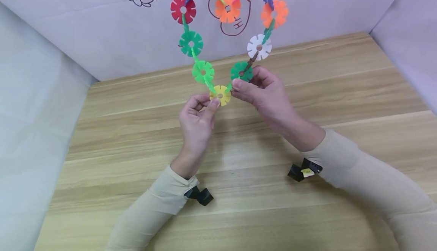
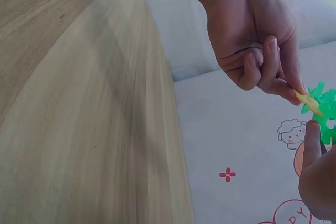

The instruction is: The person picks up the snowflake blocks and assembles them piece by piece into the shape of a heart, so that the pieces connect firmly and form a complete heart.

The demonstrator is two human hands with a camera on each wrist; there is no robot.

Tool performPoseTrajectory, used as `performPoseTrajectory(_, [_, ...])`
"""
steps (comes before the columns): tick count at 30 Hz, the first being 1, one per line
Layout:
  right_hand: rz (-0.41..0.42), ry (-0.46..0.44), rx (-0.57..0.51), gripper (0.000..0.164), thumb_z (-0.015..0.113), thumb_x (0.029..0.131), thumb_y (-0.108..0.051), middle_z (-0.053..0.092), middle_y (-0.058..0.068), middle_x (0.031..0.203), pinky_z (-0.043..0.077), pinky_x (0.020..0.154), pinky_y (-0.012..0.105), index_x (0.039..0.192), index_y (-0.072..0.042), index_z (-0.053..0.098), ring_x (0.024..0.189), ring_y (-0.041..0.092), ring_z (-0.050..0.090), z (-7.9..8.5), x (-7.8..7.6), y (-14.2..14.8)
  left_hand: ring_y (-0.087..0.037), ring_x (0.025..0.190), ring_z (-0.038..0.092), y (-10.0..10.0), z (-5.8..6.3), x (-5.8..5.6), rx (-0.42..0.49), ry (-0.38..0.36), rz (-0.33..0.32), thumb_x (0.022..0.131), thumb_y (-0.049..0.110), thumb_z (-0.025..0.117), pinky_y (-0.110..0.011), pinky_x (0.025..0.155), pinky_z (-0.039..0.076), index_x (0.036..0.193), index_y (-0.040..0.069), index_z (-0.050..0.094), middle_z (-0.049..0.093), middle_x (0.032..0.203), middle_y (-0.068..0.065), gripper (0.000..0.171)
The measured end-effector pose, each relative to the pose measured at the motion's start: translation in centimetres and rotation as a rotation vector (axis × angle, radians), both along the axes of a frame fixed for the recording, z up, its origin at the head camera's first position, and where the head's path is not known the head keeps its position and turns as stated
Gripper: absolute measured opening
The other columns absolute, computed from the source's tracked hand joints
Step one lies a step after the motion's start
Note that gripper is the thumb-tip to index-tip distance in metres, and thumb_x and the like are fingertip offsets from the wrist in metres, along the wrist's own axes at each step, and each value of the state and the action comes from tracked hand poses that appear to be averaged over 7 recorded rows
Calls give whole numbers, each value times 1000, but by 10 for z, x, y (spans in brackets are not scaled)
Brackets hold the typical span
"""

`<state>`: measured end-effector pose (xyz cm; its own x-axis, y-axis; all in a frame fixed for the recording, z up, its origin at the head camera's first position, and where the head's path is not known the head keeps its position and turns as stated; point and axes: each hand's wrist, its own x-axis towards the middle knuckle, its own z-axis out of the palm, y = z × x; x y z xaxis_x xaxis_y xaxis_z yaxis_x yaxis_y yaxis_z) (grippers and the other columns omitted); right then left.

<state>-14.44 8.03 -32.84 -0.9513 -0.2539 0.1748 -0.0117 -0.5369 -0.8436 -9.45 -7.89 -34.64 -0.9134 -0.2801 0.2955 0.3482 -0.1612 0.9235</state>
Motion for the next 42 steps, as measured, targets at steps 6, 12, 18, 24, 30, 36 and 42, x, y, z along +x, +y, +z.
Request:
performPoseTrajectory(6, [-1, -19, -47, 13, 64, 94, 9, 63, 10, 97, 56, 89, 38, 92, -4, 65, 88, 20, 65, 0, 2, -5, -4, 43, 39, 7, 1, 5, 55, -34, 29, 90, -10, 66, -16, 41, 30, 91, 5, 60, 58, 77, -1, 16])
performPoseTrajectory(12, [-12, -27, -19, 10, 65, 94, 5, 64, 10, 96, 57, 88, 40, 95, -4, 65, 86, 20, 67, -2, 8, -7, -4, 44, 39, 9, 1, 8, 47, -11, 24, 92, -8, 65, -16, 41, 30, 92, 4, 59, 57, 77, -2, 14])
performPoseTrajectory(18, [-19, -34, -12, 8, 66, 94, 4, 67, 10, 96, 57, 86, 40, 95, -3, 67, 85, 20, 70, -4, 7, -7, -5, 43, 38, 10, -1, 8, 33, -16, 23, 91, -8, 64, -17, 41, 29, 91, 3, 58, 56, 77, -2, 13])
performPoseTrajectory(24, [-8, -52, 24, 6, 68, 93, 3, 68, 10, 92, 57, 85, 40, 94, -3, 68, 82, 22, 72, -10, 1, -3, -5, 42, 36, 3, -2, 1, -4, -119, -30, 90, -9, 67, -18, 40, 27, 88, 3, 59, 60, 75, -2, 15])
performPoseTrajectory(30, [44, -34, 148, 3, 69, 93, 0, 68, 10, 92, 57, 85, 41, 95, -1, 66, 85, 23, 73, -20, -6, 8, -10, 42, 43, -18, -4, -7, -194, -258, -189, 88, -3, 73, -20, 42, 35, 89, 1, 63, 71, 75, -6, 11])
performPoseTrajectory(36, [126, -58, 338, 17, 68, 97, -11, 69, 12, 101, 55, 90, 41, 107, 2, 64, 93, 25, 72, -34, -11, 19, -18, 53, 55, -39, -9, -11, -442, -328, -383, 90, 2, 74, -28, 52, 50, 97, -2, 70, 73, 87, -17, 10])
performPoseTrajectory(42, [202, -141, 471, 33, 67, 98, -17, 66, 17, 114, 53, 95, 45, 118, 7, 59, 99, 25, 70, -55, -18, 32, -41, 83, 66, -61, -14, -11, -691, -342, -487, 94, 11, 71, -41, 68, 57, 112, 0, 71, 73, 95, -13, 22])
